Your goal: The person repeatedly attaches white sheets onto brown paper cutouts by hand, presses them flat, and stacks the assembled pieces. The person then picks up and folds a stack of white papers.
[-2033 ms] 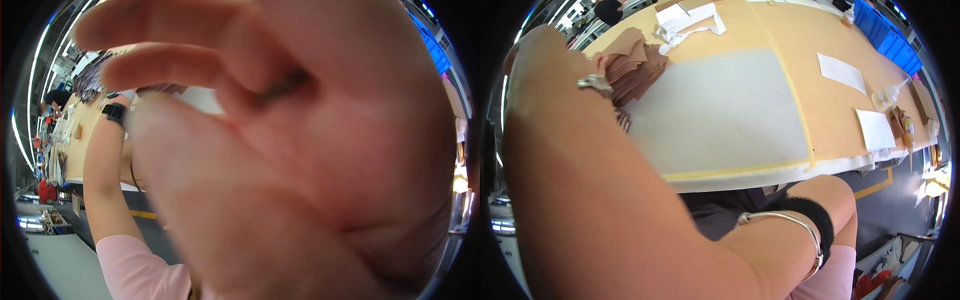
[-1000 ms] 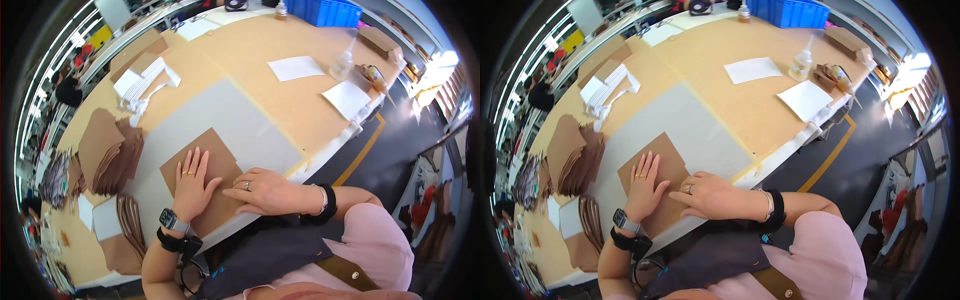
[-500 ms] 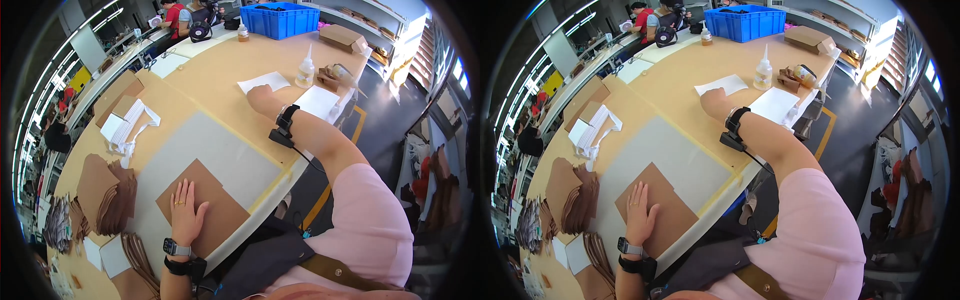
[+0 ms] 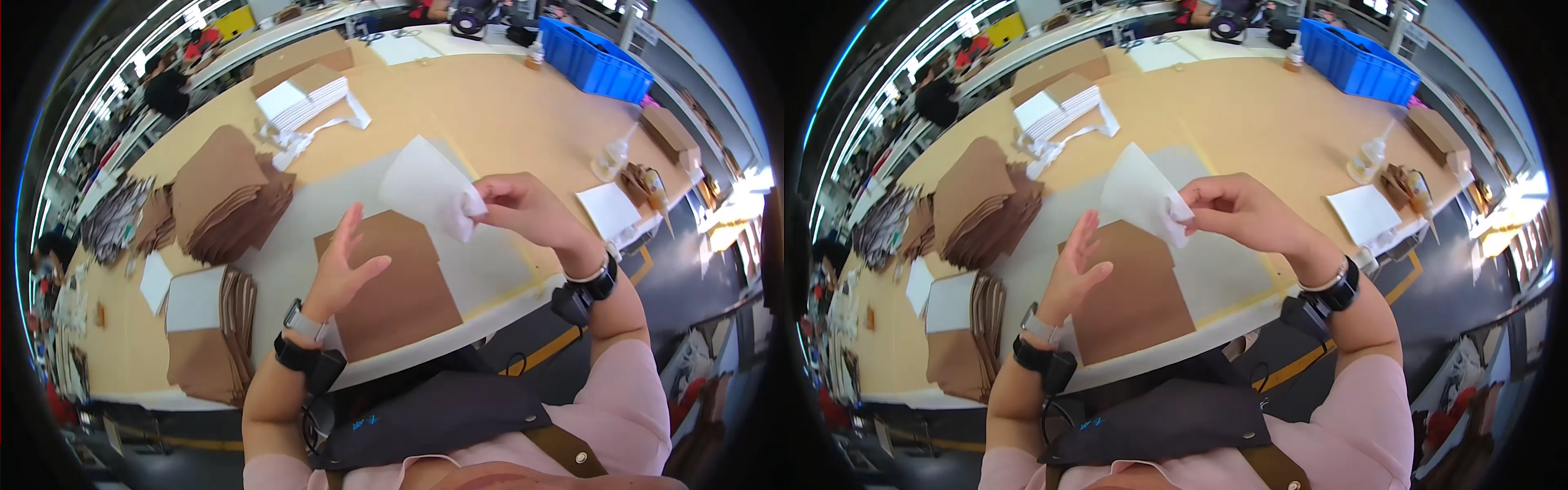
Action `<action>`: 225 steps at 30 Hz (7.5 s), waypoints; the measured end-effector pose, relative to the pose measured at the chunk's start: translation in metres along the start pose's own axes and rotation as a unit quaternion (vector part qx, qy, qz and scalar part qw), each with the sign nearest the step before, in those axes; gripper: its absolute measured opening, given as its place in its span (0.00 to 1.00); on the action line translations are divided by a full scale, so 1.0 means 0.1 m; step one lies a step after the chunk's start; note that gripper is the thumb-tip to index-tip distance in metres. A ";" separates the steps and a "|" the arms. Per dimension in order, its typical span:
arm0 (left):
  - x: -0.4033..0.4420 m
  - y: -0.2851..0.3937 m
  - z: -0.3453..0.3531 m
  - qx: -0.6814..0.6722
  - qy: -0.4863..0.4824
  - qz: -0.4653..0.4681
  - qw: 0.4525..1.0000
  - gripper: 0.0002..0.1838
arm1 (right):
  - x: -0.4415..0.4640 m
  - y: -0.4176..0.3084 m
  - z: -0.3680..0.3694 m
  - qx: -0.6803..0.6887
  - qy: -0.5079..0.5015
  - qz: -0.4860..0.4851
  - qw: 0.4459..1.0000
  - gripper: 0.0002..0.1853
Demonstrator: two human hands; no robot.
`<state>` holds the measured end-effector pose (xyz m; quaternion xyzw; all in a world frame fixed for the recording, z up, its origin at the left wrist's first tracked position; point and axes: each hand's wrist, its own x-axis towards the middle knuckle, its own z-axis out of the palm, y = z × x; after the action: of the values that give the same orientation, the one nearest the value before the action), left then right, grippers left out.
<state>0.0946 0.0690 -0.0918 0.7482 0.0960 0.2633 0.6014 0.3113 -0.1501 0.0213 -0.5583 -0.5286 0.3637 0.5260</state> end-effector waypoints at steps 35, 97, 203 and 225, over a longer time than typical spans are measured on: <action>-0.30 0.84 -0.56 0.142 -0.021 -0.165 0.976 0.19 | 0.28 0.06 0.66 -0.141 0.018 -0.114 0.983 0.07; -0.16 -0.03 -0.63 0.283 0.197 -0.155 0.926 0.09 | 0.75 0.86 0.69 0.161 0.100 0.331 0.924 0.17; -0.20 -0.09 -0.60 0.400 0.145 -0.069 0.902 0.09 | 0.68 0.84 0.43 -0.232 0.132 0.326 0.907 0.16; -0.60 0.06 -0.70 0.256 0.087 -0.136 0.953 0.23 | -0.19 0.92 1.22 -0.515 0.119 -0.004 0.849 0.34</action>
<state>0.0075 0.0993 -0.0928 0.8309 0.3132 0.2096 0.4094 0.2101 -0.1340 -0.0931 -0.7858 -0.5756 -0.0323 0.2240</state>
